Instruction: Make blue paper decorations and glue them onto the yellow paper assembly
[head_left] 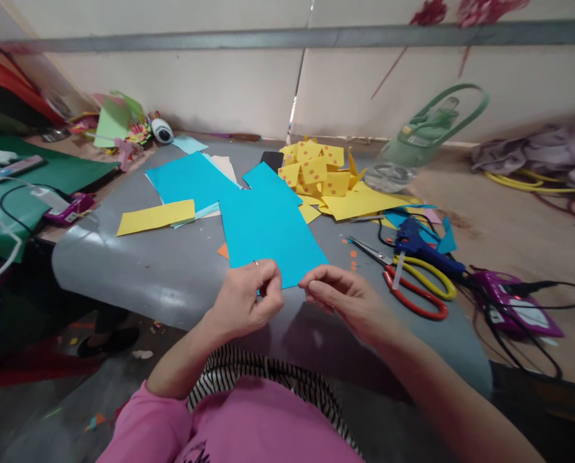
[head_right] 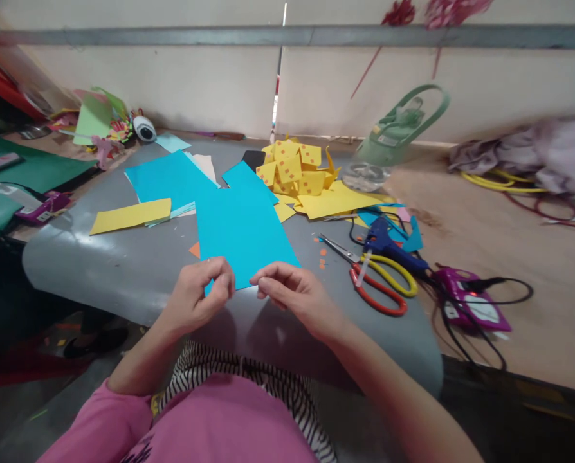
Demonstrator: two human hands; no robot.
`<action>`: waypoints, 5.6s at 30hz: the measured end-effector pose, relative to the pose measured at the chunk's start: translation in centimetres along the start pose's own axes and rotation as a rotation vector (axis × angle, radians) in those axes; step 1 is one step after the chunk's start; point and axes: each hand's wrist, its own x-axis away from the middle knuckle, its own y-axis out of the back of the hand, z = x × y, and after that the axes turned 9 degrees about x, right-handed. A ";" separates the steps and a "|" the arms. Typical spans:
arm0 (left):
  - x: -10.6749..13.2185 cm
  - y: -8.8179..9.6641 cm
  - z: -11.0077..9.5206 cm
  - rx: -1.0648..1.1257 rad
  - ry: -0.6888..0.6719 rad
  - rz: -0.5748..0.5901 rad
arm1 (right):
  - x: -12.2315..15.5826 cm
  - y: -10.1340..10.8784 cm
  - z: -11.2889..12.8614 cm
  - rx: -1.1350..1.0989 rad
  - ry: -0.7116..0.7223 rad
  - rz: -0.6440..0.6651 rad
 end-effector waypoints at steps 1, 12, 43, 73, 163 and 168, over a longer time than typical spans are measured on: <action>0.0 -0.2 0.3 -0.039 0.007 0.021 | -0.1 0.1 0.1 0.035 0.003 0.009; 2.7 3.2 3.9 -0.325 0.065 0.416 | -0.6 1.5 -0.3 0.669 0.168 -0.106; 1.3 5.8 11.7 -0.628 0.305 0.055 | -1.8 7.5 -4.6 0.644 0.178 -0.440; -3.2 4.1 8.5 -0.474 0.596 0.269 | 0.2 6.6 -5.7 1.087 0.230 -0.310; -4.7 2.7 8.7 -0.861 0.612 0.419 | 2.1 6.0 -6.1 1.269 0.658 -0.150; -4.4 2.4 8.8 -0.904 0.578 0.409 | 2.1 5.9 -6.2 1.266 0.658 -0.154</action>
